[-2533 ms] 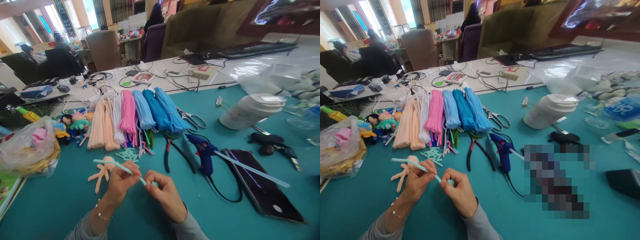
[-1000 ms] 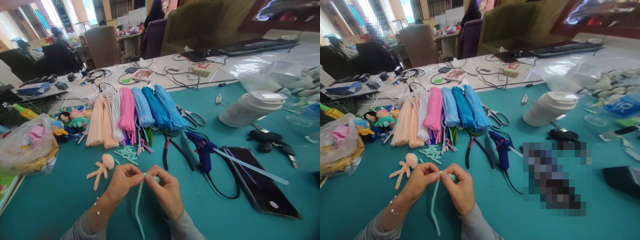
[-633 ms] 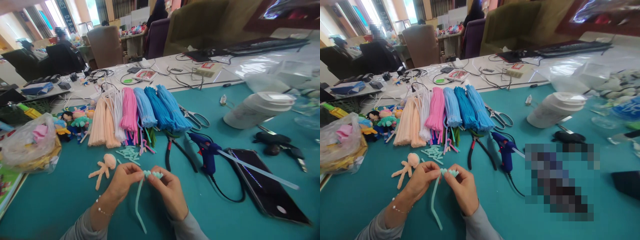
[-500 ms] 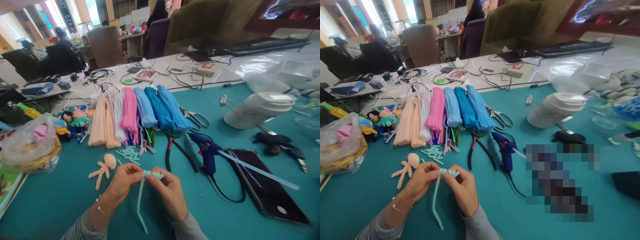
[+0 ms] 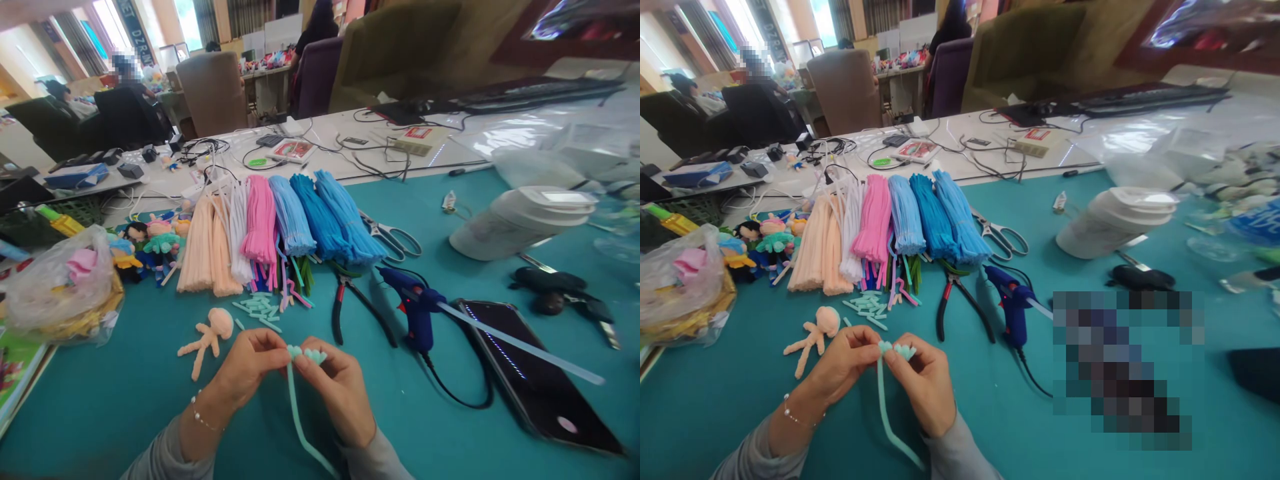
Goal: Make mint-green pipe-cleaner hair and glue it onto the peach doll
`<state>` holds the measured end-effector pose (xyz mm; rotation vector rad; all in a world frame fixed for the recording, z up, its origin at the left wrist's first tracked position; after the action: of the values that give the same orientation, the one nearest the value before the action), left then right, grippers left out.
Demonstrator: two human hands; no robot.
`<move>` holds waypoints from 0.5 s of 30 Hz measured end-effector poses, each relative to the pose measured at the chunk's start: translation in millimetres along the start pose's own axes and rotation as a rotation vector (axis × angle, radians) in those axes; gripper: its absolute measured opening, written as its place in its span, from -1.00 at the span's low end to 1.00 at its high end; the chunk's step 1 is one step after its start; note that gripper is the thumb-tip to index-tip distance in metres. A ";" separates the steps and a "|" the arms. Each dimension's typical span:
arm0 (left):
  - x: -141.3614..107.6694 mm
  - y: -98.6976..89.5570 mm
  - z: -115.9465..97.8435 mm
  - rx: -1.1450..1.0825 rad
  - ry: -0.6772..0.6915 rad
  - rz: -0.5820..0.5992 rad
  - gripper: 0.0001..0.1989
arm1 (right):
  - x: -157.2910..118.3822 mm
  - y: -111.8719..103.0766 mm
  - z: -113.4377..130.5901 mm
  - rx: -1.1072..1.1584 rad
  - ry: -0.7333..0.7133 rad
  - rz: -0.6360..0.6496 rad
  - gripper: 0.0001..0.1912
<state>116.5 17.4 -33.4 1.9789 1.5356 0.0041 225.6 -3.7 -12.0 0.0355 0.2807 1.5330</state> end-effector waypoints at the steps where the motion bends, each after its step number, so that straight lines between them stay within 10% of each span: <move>1: 0.2 -1.0 -0.7 -0.002 0.000 -0.006 -0.68 | -0.2 0.4 0.3 0.003 0.004 0.017 -0.57; 15: 0.3 -5.1 -2.2 0.059 0.010 -0.006 -0.75 | -1.9 -5.6 5.9 -0.116 -0.098 -0.010 -0.63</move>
<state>111.3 19.3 -34.2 2.0238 1.5644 -0.0340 232.3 -5.0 -7.1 0.0174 0.1139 1.5303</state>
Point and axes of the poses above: each hand's wrist, its own x-axis towards the middle knuckle, its own y-axis out of the palm, z = x × y, the point moved 8 cm from there along x, towards the middle knuckle, and after that the axes turned 5 degrees about y, right-handed, at the moved point
